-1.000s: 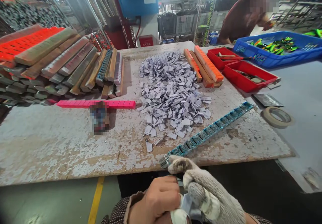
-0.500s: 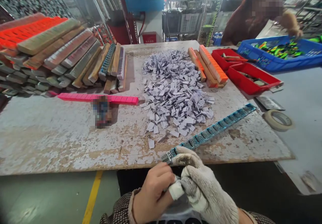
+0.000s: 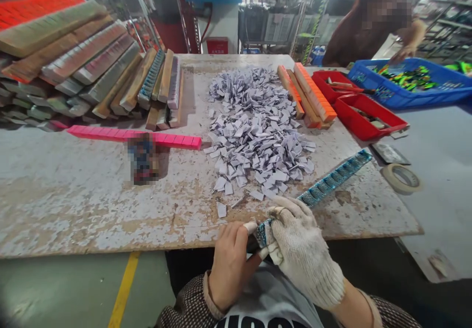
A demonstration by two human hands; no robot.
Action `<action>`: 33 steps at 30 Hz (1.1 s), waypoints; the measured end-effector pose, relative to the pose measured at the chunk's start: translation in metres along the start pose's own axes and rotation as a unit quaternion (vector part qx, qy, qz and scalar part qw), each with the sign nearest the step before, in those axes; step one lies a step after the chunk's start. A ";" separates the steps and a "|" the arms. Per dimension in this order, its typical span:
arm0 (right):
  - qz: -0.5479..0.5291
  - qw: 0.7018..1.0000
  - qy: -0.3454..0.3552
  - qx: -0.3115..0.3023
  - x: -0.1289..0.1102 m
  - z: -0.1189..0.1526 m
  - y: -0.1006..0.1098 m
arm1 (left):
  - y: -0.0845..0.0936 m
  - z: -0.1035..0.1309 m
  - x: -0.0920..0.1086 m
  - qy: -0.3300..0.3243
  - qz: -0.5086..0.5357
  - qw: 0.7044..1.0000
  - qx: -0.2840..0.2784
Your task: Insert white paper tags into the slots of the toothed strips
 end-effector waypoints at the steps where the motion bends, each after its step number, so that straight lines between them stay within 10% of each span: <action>1: 0.008 1.000 0.000 -0.010 -0.001 -0.001 0.001 | -0.001 0.000 0.000 -0.001 -0.002 1.000 0.001; 16: -0.060 0.996 0.015 -0.061 0.006 -0.003 -0.016 | 0.007 -0.003 -0.005 -0.032 0.031 0.998 -0.039; 25: -0.155 0.985 -0.072 -0.010 0.040 -0.002 0.007 | 0.037 -0.043 -0.057 0.043 -0.141 0.984 -0.097; 29: -0.164 0.982 -0.088 0.039 0.043 -0.006 0.010 | 0.035 -0.049 -0.055 0.090 0.103 0.989 -0.057; 33: -0.200 0.976 -0.080 0.010 0.027 -0.017 0.008 | 0.026 -0.050 -0.029 0.137 0.420 0.896 -0.051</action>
Point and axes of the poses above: each hand's wrist, its own z-axis away from the middle knuckle, its own y-axis out of the back of the hand, x = y × z, the point moved 8 cm from there along -z, towards the middle knuckle, and after that the axes turned 15 degrees about -y, right-handed, at the moved point
